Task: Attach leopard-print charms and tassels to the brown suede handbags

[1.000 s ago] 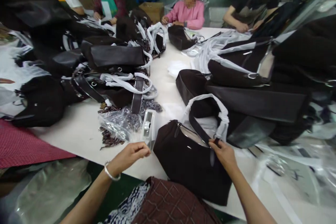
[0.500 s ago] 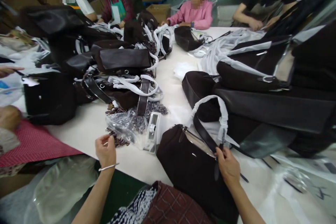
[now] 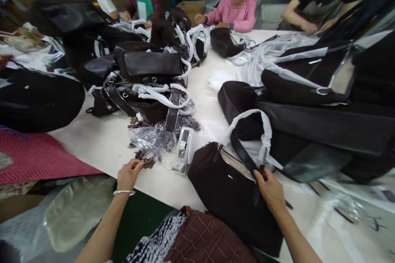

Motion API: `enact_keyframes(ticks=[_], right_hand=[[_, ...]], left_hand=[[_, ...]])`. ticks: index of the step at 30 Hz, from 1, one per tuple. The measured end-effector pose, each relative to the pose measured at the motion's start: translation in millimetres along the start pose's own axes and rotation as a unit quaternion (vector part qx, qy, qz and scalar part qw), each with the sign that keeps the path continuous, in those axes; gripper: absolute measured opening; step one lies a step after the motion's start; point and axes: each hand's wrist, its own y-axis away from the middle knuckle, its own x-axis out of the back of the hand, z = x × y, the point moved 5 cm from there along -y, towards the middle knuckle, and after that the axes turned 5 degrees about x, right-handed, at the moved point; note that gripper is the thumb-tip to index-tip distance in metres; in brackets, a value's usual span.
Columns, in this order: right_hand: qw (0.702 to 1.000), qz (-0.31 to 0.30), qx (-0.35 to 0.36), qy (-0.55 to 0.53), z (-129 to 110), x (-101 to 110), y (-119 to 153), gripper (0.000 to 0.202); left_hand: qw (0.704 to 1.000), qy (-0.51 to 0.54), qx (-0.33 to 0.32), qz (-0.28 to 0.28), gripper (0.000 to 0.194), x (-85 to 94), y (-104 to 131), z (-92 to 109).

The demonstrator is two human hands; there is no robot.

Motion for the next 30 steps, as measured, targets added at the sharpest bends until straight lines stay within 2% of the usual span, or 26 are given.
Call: enact_keyframes(ticks=[2,3,5,7,8,10,11,12,14,15,17,19,21,24,27,30], right_hand=[[0.999,0.035,0.040,-0.002,-8,11,3,0.062],[0.995,0.070,0.067,0.001,-15,21,6,0.065],[0.982,0.154,0.108,0.004,-34,43,20,0.066],[0.974,0.199,0.105,-0.020,-55,61,38,0.059],[0.977,0.189,0.088,-0.053,-67,67,47,0.054],[0.982,0.094,0.042,-0.160,-94,66,65,0.045],[0.972,0.021,0.016,-0.232,-110,60,75,0.043],[0.950,-0.057,-0.001,-0.306,-127,53,85,0.044],[0.882,-0.175,-0.015,-0.438,-162,39,102,0.045],[0.837,-0.220,-0.017,-0.500,-176,33,109,0.046],[0.750,-0.262,-0.021,-0.606,-195,25,116,0.042],[0.695,-0.235,-0.043,-0.678,-195,19,116,0.035],[0.669,-0.184,-0.087,-0.715,-184,14,114,0.028],[0.651,-0.139,-0.139,-0.733,-166,9,114,0.029],[0.661,-0.110,-0.141,-0.729,-157,9,114,0.031],[0.666,-0.103,-0.145,-0.724,-153,9,113,0.034]], left_hand=[[0.981,0.185,0.045,-0.022,0.024,14.1,9,6],[0.954,0.289,0.056,-0.046,0.026,19.3,15,15],[0.871,0.476,0.050,-0.110,0.030,27.2,29,41],[0.788,0.590,0.022,-0.176,0.028,32.0,44,74],[0.758,0.620,0.005,-0.205,0.027,32.7,52,92],[0.727,0.637,-0.037,-0.254,0.023,29.3,69,128],[0.729,0.623,-0.060,-0.278,0.021,24.7,78,146],[0.743,0.591,-0.083,-0.301,0.019,18.1,88,163],[0.792,0.487,-0.140,-0.340,0.015,0.6,110,195],[0.815,0.425,-0.177,-0.353,0.013,-8.9,122,210],[0.834,0.321,-0.264,-0.362,0.012,-26.7,145,235],[0.823,0.264,-0.352,-0.359,0.012,-41.2,166,253],[0.804,0.230,-0.412,-0.361,0.011,-53.1,181,262],[0.789,0.197,-0.451,-0.369,0.009,-65.4,192,263],[0.784,0.198,-0.441,-0.390,0.011,-71.7,193,259],[0.781,0.231,-0.390,-0.430,0.016,-74.8,192,252]])
